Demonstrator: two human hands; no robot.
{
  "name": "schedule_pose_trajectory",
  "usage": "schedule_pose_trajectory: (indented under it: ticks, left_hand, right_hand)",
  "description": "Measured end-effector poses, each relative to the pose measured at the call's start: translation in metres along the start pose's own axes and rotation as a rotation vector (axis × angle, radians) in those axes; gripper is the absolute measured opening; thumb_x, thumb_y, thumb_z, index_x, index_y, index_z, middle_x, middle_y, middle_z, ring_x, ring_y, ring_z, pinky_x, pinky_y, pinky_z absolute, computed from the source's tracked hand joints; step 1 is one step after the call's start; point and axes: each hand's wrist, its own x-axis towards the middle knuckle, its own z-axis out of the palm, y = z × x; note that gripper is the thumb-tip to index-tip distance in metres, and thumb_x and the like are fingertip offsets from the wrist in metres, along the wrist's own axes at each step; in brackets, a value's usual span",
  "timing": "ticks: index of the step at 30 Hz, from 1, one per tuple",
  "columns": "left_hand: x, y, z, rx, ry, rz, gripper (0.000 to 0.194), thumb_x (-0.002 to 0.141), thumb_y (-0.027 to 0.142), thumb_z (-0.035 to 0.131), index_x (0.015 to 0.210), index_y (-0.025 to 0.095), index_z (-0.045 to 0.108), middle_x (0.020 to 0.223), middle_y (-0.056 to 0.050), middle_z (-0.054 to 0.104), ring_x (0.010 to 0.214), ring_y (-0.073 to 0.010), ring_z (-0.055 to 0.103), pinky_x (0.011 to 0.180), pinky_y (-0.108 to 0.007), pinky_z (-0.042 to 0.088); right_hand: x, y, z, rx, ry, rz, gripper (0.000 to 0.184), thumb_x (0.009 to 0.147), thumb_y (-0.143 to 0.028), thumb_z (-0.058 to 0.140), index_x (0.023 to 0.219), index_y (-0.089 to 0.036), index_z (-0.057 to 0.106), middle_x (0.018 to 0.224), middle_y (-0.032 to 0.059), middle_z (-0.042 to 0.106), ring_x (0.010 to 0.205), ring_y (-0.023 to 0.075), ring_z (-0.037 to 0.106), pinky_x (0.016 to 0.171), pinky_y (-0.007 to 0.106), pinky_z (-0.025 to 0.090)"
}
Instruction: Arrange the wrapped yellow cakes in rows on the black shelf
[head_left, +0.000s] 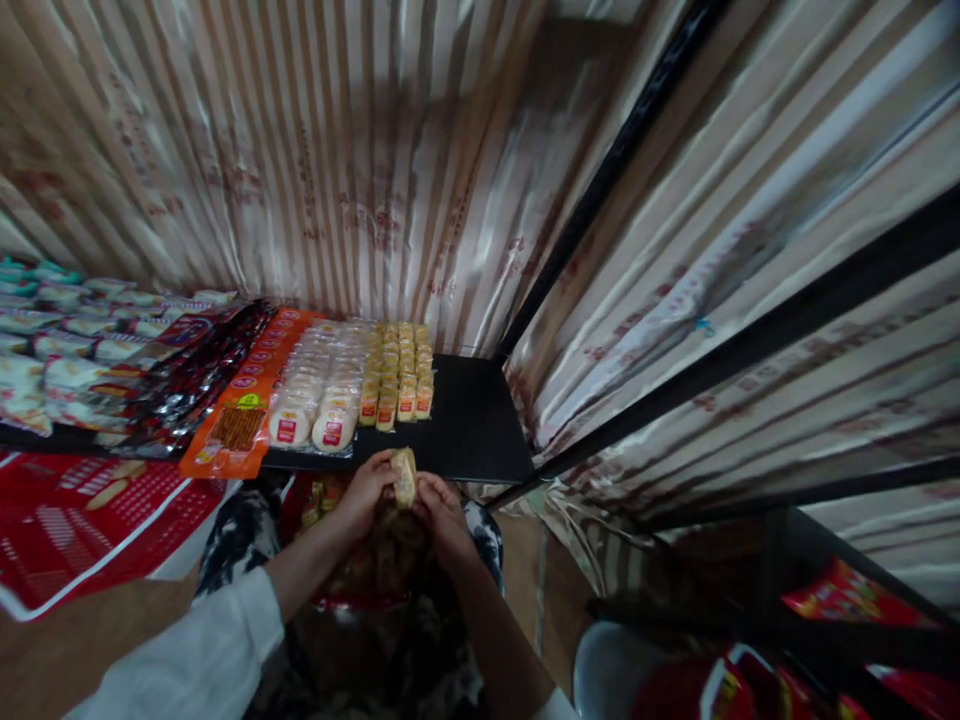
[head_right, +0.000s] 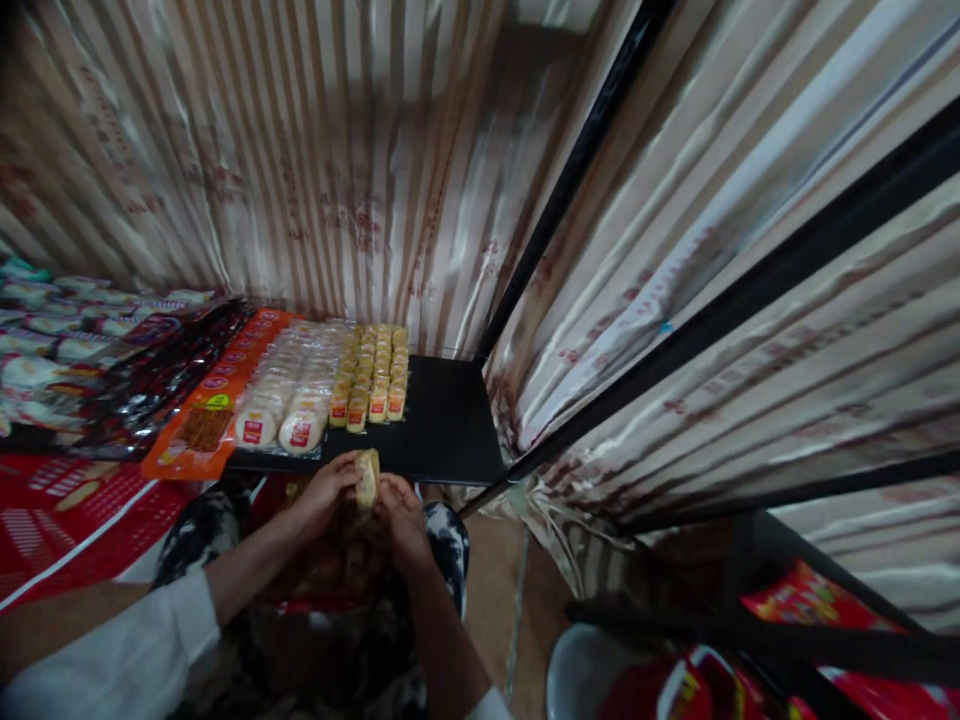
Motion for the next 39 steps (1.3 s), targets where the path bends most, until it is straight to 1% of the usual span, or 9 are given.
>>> schedule_pose_trajectory:
  ticks: [5,9,13,16,20,23,27,34,39]
  left_hand:
    - [0.007,0.003,0.022,-0.091,-0.048,-0.037,0.035,0.070,0.009,0.061,0.104,0.015,0.057,0.091,-0.004,0.063,0.076,-0.0114,0.060,0.066,-0.022,0.046]
    - [0.015,0.002,0.038,-0.029,-0.052,-0.059,0.046,0.071,0.008,0.062,0.116,0.016,0.053,0.082,-0.002,0.060,0.068,-0.0087,0.057,0.059,-0.019,0.041]
    - [0.019,0.002,0.051,0.026,-0.110,-0.030,0.063,0.070,0.009,0.065,0.128,0.025,0.047,0.070,0.004,0.056,0.063,-0.0067,0.055,0.058,-0.016,0.037]
    - [0.022,0.000,0.058,0.065,-0.125,-0.045,0.055,0.070,0.010,0.064,0.122,0.025,0.053,0.074,0.003,0.058,0.067,-0.0066,0.056,0.058,-0.016,0.037]
    - [0.026,-0.003,0.065,0.039,-0.109,-0.057,0.046,0.068,0.009,0.064,0.112,0.023,0.059,0.082,0.001,0.062,0.072,-0.0077,0.057,0.061,-0.017,0.039]
    - [0.030,0.000,0.073,-0.043,-0.162,-0.044,0.048,0.065,0.002,0.060,0.109,0.021,0.060,0.081,0.001,0.062,0.076,-0.0081,0.058,0.073,-0.020,0.043]
    - [0.035,0.010,0.089,-0.118,-0.243,-0.060,0.059,0.059,-0.005,0.051,0.112,0.022,0.057,0.086,0.000,0.062,0.084,-0.0084,0.060,0.087,-0.024,0.044]
    - [0.052,0.025,0.114,-0.035,-0.198,-0.053,0.040,0.072,0.017,0.061,0.111,0.020,0.054,0.097,-0.004,0.064,0.080,-0.0116,0.062,0.081,-0.028,0.047]
    - [0.073,0.033,0.125,0.048,-0.113,0.021,0.034,0.071,0.016,0.067,0.104,0.018,0.058,0.091,-0.003,0.064,0.075,-0.0099,0.060,0.076,-0.026,0.047]
  right_hand:
    - [-0.001,-0.022,-0.007,0.228,-0.023,0.105,0.044,0.059,-0.044,0.076,0.091,-0.023,0.054,0.087,-0.0007,0.065,0.074,0.0137,0.064,0.070,0.028,0.052]
    - [0.002,-0.030,-0.020,0.302,0.001,0.103,0.044,0.056,-0.039,0.079,0.087,-0.021,0.053,0.081,-0.0024,0.066,0.068,0.0116,0.064,0.066,0.026,0.053]
    - [0.007,-0.035,-0.035,0.319,0.070,0.062,0.034,0.061,-0.036,0.076,0.085,-0.022,0.057,0.079,-0.0023,0.067,0.065,0.0104,0.064,0.060,0.022,0.052]
    - [0.011,-0.042,-0.048,0.346,0.119,0.055,0.027,0.064,-0.034,0.075,0.083,-0.021,0.061,0.079,-0.0008,0.068,0.063,0.0093,0.063,0.058,0.020,0.052]
    - [0.016,-0.046,-0.060,0.322,0.104,0.055,0.025,0.065,-0.034,0.075,0.082,-0.020,0.064,0.078,0.0002,0.068,0.062,0.0094,0.063,0.059,0.021,0.053]
    - [0.020,-0.043,-0.063,0.287,0.143,-0.046,0.028,0.061,-0.034,0.077,0.081,-0.020,0.065,0.082,0.0008,0.068,0.071,0.0126,0.064,0.068,0.027,0.055]
    - [0.029,-0.041,-0.066,0.190,0.279,-0.239,0.031,0.061,-0.038,0.075,0.083,-0.020,0.065,0.085,0.0021,0.068,0.081,0.0159,0.064,0.078,0.031,0.053]
    - [0.052,-0.054,-0.077,-0.064,0.369,-0.461,0.029,0.066,-0.034,0.069,0.091,-0.020,0.064,0.100,0.0050,0.063,0.092,0.0177,0.060,0.082,0.030,0.050]
    - [0.070,-0.069,-0.075,-0.018,0.379,-0.500,0.037,0.066,-0.032,0.070,0.100,-0.020,0.061,0.111,0.0069,0.060,0.099,0.0175,0.059,0.083,0.030,0.050]
